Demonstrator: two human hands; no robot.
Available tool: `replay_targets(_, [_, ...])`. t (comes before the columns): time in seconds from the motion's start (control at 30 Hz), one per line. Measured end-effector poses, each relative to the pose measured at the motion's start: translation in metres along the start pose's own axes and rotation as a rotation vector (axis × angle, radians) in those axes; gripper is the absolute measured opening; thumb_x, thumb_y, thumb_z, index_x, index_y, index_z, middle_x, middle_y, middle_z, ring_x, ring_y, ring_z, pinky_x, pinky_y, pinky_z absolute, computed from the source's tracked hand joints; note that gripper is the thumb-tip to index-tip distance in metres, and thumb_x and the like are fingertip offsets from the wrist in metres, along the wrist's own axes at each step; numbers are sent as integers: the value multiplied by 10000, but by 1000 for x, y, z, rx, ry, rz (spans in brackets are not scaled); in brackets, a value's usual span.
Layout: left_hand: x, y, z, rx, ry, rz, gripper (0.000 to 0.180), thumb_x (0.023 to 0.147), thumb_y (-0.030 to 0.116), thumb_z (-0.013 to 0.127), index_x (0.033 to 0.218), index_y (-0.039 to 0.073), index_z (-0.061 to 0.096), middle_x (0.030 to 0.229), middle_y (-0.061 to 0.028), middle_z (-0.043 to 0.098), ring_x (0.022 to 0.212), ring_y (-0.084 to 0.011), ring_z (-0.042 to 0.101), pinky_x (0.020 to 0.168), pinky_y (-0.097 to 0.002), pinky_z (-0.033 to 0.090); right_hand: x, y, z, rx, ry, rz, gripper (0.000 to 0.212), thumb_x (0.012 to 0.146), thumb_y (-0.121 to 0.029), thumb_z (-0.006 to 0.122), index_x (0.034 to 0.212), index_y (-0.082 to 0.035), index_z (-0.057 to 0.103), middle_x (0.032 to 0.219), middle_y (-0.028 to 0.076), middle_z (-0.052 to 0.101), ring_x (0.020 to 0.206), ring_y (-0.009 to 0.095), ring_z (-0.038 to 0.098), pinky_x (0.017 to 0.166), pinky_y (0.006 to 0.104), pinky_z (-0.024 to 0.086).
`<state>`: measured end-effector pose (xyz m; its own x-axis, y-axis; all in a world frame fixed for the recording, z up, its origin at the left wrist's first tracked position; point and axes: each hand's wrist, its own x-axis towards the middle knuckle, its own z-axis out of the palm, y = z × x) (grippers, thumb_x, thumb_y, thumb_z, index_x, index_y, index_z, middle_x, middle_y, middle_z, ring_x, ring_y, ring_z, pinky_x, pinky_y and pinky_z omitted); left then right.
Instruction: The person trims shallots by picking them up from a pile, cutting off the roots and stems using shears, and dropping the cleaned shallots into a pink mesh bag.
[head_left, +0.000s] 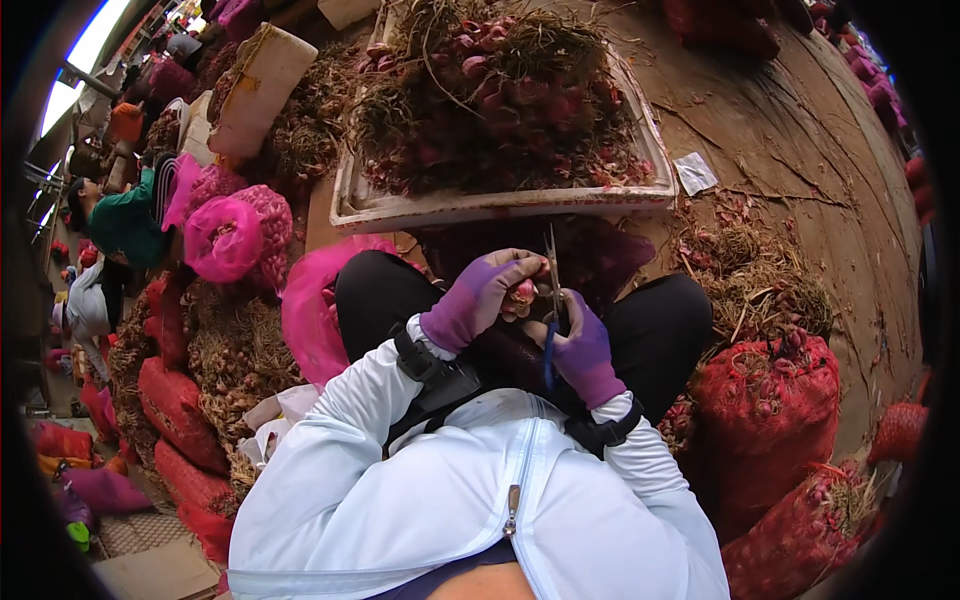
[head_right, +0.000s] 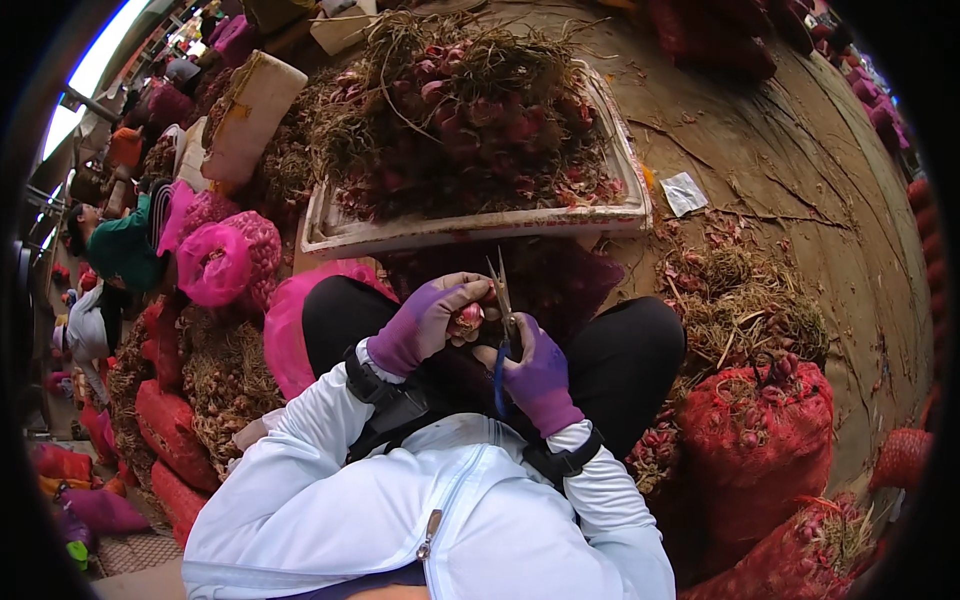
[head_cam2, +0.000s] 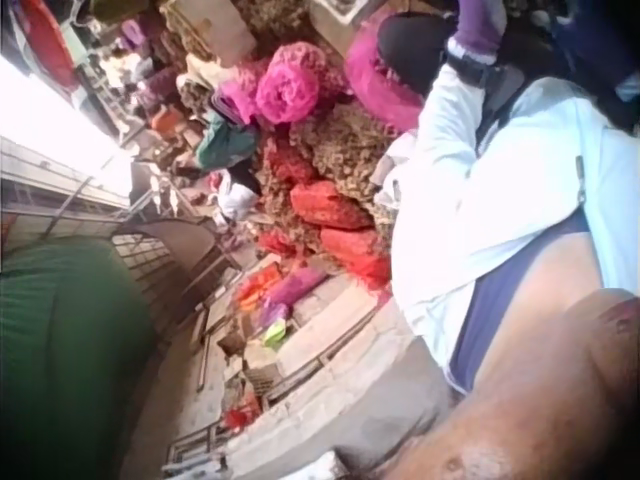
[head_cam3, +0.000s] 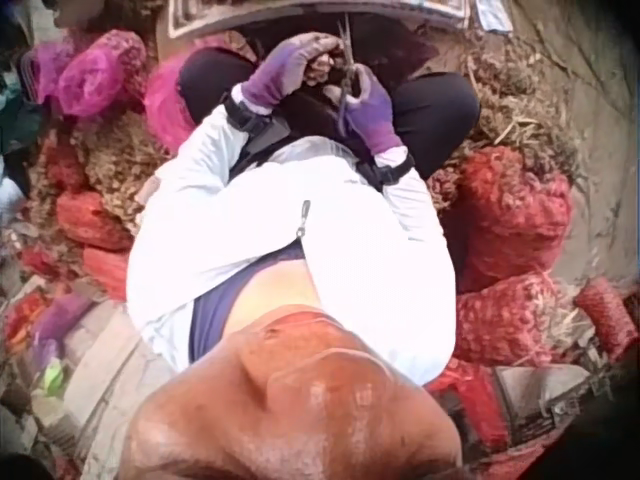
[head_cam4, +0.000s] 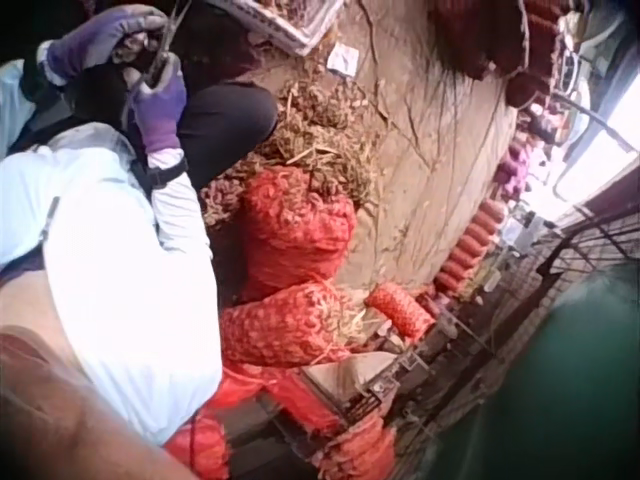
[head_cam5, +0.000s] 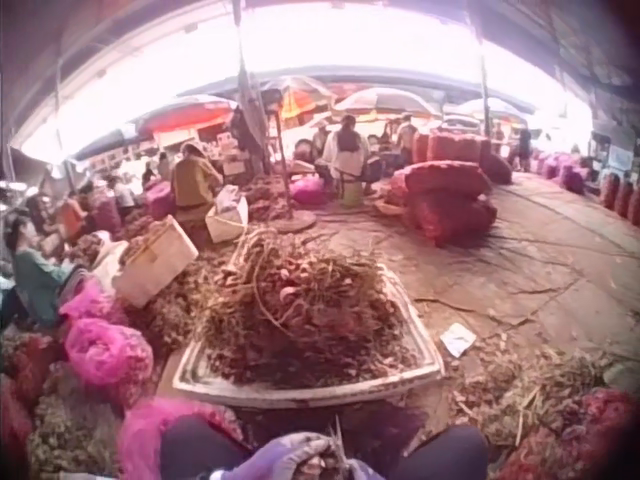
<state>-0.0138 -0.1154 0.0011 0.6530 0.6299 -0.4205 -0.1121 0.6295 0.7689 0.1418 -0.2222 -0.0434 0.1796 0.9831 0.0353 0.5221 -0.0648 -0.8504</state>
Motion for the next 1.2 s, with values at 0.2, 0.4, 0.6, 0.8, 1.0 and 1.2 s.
replay_targets(0.2, [-3,0,-5,-57,50,-82,270,982,288,515,1063,39,583,831,-58,648,593,-79,553,482,-212,426,0,-6,-16,262,-169,281,622,723,-408,777,1164,-55,515,892,134,624,853,324,633,730,398,486])
replay_targets(0.4, [8,-12,-20,-482,-28,-184,233,986,261,505,1071,60,587,895,-54,642,740,-85,618,547,-205,497,-2,5,-9,-12,-42,-144,713,715,-455,769,1194,-26,461,1062,191,577,979,372,579,821,428,464])
replay_targets(0.6, [-6,-4,1,-336,60,-186,225,977,291,518,1031,103,631,905,-17,658,733,-66,606,584,-203,482,2,1,-3,-130,-30,-165,704,703,-444,772,1187,-32,470,1073,194,568,988,385,553,840,441,451])
replay_targets(0.8, [-8,-6,-8,-47,52,-84,233,975,283,520,1077,94,610,898,-32,663,686,-77,608,535,-195,446,3,-11,-15,-153,-132,49,555,781,-345,745,1158,-30,486,877,114,626,778,296,623,701,359,490])
replay_targets(1.0, [-4,-18,-3,18,85,-10,243,953,270,563,1069,60,604,825,-15,645,594,-48,536,490,-183,394,5,-21,-8,920,72,345,419,817,-108,739,1139,-53,478,959,63,626,789,93,596,670,210,495])
replay_targets(1.2, [-16,-15,6,203,34,79,243,924,240,602,1066,42,612,697,16,578,536,-23,492,474,-165,373,17,-20,-15,838,-24,234,374,788,13,661,1122,-25,497,907,50,597,712,73,566,618,186,453])
